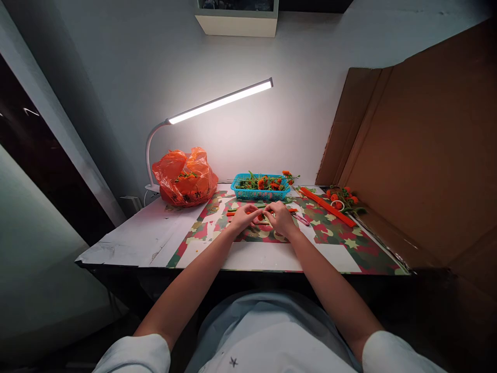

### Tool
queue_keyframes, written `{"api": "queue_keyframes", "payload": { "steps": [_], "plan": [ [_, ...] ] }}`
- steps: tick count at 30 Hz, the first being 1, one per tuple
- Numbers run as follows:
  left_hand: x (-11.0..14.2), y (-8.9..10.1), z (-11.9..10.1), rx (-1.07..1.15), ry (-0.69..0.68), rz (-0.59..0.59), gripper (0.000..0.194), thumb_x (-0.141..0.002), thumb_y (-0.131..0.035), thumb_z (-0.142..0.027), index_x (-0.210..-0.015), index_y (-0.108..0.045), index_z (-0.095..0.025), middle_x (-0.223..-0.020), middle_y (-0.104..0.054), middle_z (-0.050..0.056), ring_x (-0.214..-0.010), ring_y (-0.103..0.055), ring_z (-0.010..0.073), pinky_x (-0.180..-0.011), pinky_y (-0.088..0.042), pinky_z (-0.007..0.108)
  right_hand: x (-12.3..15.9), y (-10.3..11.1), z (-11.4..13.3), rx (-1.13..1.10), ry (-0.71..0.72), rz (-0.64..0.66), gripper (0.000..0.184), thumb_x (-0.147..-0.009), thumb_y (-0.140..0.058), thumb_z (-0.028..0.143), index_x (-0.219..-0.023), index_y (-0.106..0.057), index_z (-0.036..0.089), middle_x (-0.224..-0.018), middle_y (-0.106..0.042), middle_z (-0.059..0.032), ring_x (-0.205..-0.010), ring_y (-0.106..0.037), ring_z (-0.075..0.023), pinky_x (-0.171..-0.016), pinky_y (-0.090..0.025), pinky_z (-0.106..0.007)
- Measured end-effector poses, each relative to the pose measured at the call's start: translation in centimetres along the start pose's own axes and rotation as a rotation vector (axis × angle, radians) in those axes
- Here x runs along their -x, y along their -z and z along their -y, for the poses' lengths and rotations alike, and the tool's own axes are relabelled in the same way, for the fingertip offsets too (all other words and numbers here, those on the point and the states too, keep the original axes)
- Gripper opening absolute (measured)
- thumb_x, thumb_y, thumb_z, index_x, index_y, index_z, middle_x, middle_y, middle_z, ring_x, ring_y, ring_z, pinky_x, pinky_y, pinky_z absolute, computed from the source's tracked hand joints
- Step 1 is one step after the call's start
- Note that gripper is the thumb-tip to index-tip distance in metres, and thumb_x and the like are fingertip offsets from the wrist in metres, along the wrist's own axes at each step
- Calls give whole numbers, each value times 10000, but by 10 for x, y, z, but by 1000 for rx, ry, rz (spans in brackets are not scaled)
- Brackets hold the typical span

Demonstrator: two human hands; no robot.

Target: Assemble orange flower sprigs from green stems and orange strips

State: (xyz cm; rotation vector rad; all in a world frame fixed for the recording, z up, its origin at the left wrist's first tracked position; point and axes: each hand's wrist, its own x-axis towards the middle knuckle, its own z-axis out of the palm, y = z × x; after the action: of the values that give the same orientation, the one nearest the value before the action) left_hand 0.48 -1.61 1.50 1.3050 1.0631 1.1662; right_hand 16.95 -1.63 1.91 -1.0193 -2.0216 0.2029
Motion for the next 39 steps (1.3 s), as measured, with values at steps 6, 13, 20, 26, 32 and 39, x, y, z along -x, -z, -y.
{"api": "queue_keyframes", "payload": {
  "steps": [6, 13, 20, 26, 32, 39],
  "plan": [
    [2, 2, 3, -73, -164, -39, 432, -584, -806, -480, -733, -569, -150, -683, -608, 1, -557, -615, 121, -467, -502, 214, 1, -5, -1, 111, -33, -32, 141, -836, -548, 211, -716, -624, 209, -800, -678, -58, -829, -523, -221, -780, -367, -350],
    [-1, 3, 9, -294, -309, 96, 353, -694, -709, -462, -833, -680, -139, -781, -677, 49, -648, -622, 148, -585, -498, 250, 0, -10, -6, -22, -180, -29, 148, -798, -560, 261, -694, -650, 207, -739, -673, -44, -744, -565, -195, -669, -386, -294],
    [5, 4, -2, -157, -111, 300, 332, -708, -694, -435, -804, -693, -117, -712, -651, 36, -585, -540, 96, -574, -428, 220, -2, 0, -5, -358, -178, 99, 186, -774, -563, 338, -714, -653, 187, -727, -680, -27, -647, -591, -158, -599, -435, -268],
    [3, 6, -2, -189, -159, 202, 352, -703, -704, -464, -813, -705, -130, -729, -671, 47, -609, -563, 111, -571, -429, 221, -2, 3, -1, -458, -221, -7, 210, -687, -662, 385, -725, -642, 179, -721, -682, -32, -670, -617, -165, -622, -476, -274],
    [-1, 5, 4, -274, -232, 149, 375, -669, -724, -490, -770, -705, -128, -709, -692, 60, -610, -597, 138, -555, -446, 229, 0, -4, 2, -354, -250, -92, 87, -659, -648, 275, -651, -633, 190, -692, -679, -31, -634, -602, -159, -593, -466, -270],
    [-1, 4, 4, -336, -262, 105, 299, -682, -707, -426, -743, -704, -134, -676, -678, 42, -591, -574, 128, -551, -426, 223, 0, -6, 2, -388, -227, -72, 124, -655, -658, 288, -711, -615, 186, -728, -680, -36, -687, -624, -166, -615, -477, -272]
  ]
}}
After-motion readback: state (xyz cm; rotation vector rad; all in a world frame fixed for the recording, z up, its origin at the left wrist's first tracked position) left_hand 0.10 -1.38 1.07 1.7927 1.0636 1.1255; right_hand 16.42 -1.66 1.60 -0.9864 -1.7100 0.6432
